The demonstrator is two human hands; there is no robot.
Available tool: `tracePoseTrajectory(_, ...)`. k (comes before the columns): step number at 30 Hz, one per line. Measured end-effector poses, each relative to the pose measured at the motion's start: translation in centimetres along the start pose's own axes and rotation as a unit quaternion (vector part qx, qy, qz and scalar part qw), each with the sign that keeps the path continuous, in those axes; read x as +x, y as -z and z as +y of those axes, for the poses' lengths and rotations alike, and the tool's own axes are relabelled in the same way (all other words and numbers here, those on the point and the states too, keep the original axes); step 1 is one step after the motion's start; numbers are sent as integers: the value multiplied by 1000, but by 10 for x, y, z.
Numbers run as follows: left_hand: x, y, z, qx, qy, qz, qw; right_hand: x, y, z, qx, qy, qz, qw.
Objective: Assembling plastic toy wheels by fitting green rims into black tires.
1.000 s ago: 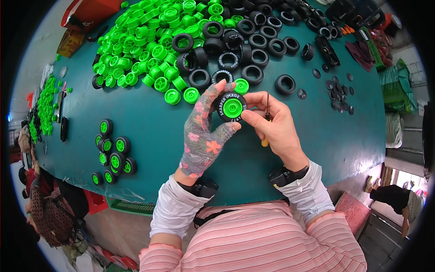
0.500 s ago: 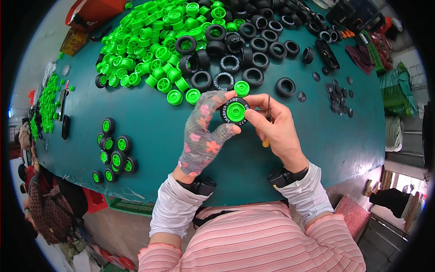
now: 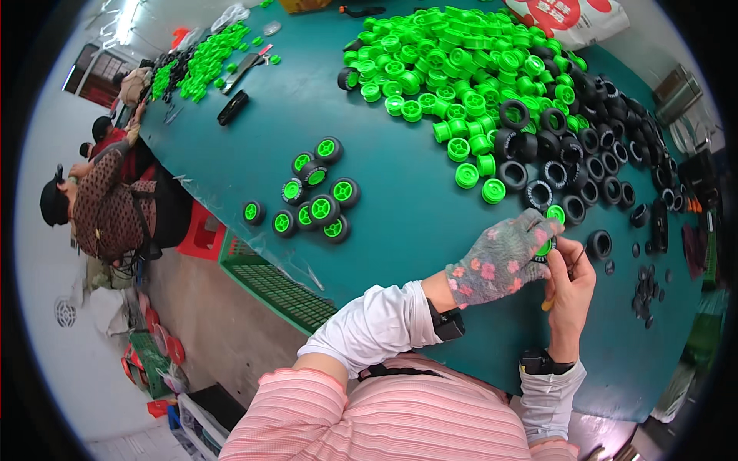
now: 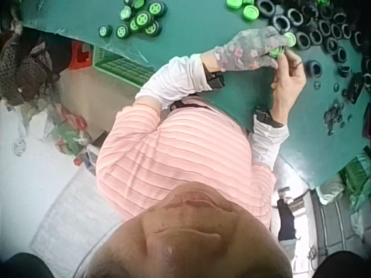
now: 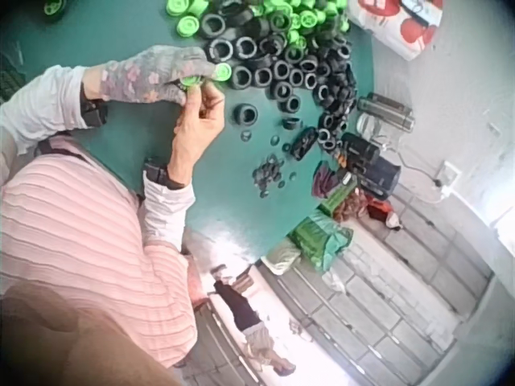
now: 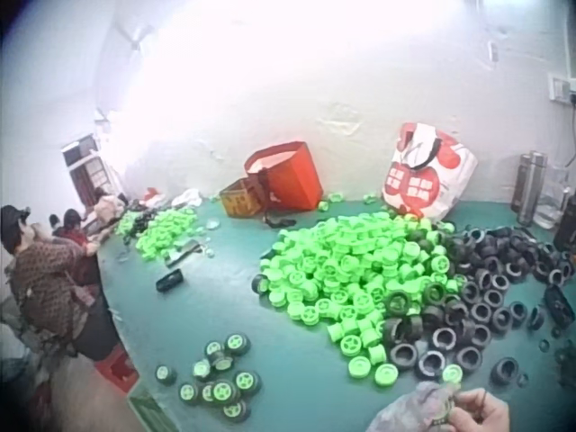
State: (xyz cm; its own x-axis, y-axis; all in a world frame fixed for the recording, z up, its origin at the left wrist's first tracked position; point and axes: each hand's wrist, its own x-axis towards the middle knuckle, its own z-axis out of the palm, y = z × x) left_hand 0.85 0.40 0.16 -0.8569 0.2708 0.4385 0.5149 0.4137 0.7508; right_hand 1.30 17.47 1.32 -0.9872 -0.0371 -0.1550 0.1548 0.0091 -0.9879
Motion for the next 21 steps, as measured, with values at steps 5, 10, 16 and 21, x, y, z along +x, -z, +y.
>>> tracePoseTrajectory(5,7,16,6,-28,39,21,999,3,2,3,-17,26,-20,999)
tracePoseTrajectory(10,18,98,15,326,-34,93,940,8,-1,-8,-58,24,-1,998)
tracePoseTrajectory(16,-32,159,-29,492,158,4,856,15,11,1,-69,83,33,994)
tracePoseTrajectory(21,7,110,-13,359,40,32,932,23,14,8,-293,178,88,935)
